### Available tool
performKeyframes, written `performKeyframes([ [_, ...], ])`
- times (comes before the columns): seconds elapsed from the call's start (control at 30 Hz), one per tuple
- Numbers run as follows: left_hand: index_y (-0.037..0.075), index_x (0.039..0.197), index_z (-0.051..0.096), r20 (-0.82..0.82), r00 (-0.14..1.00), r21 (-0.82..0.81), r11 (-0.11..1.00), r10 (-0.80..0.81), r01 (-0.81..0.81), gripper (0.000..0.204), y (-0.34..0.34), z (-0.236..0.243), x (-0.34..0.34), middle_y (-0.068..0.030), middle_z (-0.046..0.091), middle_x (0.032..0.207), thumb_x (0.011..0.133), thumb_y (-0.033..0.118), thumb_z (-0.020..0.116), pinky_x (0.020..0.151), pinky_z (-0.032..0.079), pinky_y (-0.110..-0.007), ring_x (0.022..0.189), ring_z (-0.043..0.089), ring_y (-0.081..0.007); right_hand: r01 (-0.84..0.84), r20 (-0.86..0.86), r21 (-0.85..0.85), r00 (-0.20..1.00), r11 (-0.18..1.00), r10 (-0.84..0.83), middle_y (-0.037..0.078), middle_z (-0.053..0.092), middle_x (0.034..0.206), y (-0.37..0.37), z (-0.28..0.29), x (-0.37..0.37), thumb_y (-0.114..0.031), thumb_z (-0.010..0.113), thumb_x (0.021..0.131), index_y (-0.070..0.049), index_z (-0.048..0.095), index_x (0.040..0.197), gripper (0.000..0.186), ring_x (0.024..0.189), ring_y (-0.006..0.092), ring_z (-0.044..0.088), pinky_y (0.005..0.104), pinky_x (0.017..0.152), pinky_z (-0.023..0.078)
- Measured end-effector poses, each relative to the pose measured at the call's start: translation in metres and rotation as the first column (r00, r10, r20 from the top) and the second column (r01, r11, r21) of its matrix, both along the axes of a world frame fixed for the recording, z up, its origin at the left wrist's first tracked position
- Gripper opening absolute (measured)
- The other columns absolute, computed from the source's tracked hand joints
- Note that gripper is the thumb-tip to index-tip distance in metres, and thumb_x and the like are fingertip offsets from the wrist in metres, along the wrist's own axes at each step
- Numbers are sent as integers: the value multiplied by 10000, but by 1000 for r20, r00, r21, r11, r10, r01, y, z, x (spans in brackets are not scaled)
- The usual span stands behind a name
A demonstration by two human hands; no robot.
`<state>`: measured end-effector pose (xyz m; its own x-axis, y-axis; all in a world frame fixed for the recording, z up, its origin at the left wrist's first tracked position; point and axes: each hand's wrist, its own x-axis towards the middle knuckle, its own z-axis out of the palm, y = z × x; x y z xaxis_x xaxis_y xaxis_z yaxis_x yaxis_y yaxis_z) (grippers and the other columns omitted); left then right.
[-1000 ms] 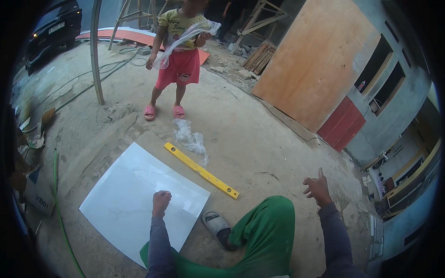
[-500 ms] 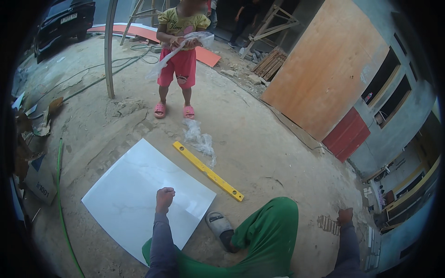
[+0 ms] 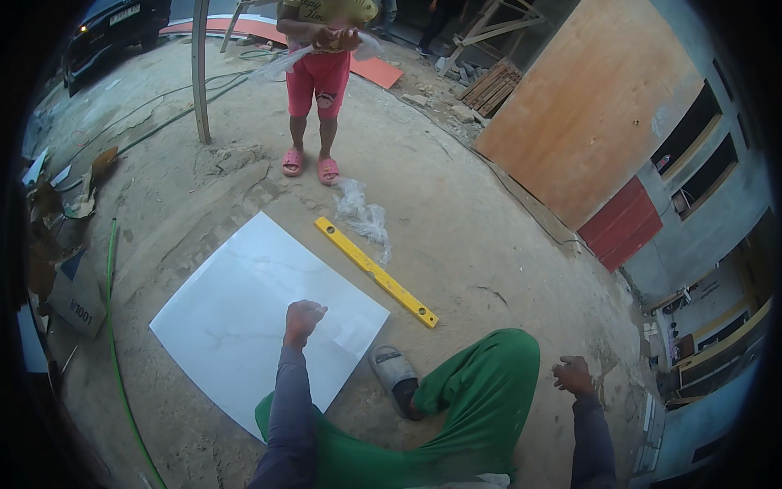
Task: The person measures a large white tile on the ground by hand. They remove a plastic film from the tile, then use a measuring tape and a level to check the dimensions and orientation of the tile.
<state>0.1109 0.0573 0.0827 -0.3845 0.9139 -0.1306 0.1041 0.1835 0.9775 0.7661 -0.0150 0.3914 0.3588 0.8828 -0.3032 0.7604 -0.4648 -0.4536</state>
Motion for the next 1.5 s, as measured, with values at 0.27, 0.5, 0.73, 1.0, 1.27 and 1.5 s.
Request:
performKeyframes([
  [0.27,-32,993,770,89,996,-74,997,7,0,180,-23,6,-18,-98,779,901,862,81,821,765,574,-339,825,712,-177,-535,78,343,835,772,544,117,751,849,93,77,-246,-165,694,990,145,652,1348,475,684,133,672,300,659,553],
  [0.5,-55,1059,703,298,952,-80,995,76,-55,167,-50,32,-33,-151,770,916,912,25,714,727,623,-312,828,778,-208,-898,165,34,437,438,884,198,777,920,119,20,-362,-238,691,985,56,727,1295,429,774,273,723,387,780,577],
  [0.73,-65,1111,670,330,923,-206,969,198,-134,151,-65,48,-47,-196,781,998,1003,34,634,752,656,-325,884,801,-249,-930,86,-316,169,187,982,239,770,967,122,0,-379,-309,694,979,36,715,1331,494,875,385,743,445,834,576],
  [1.0,1,1159,709,-151,931,-286,887,332,-363,254,-68,-30,-66,-167,790,1053,1042,201,606,847,608,-475,931,778,-309,-985,47,-29,166,167,985,243,786,1012,184,-9,-443,-272,680,982,52,633,1435,559,896,368,764,427,902,575],
  [1.27,73,1125,633,-769,476,-186,563,427,-806,163,-75,-86,-30,-120,597,1191,1073,208,559,1010,450,-474,1172,559,-324,-857,473,430,482,284,737,270,762,1163,410,-44,-638,-511,558,1027,-4,714,1309,600,1075,411,748,513,981,565],
  [1.5,85,1080,590,-808,371,-86,531,457,-843,83,-57,-84,-30,-85,571,1128,1058,163,571,981,430,-455,1104,550,-296,-863,639,451,491,228,592,217,781,953,475,-31,-760,-515,563,1019,-72,795,942,505,916,402,771,524,800,607],
])
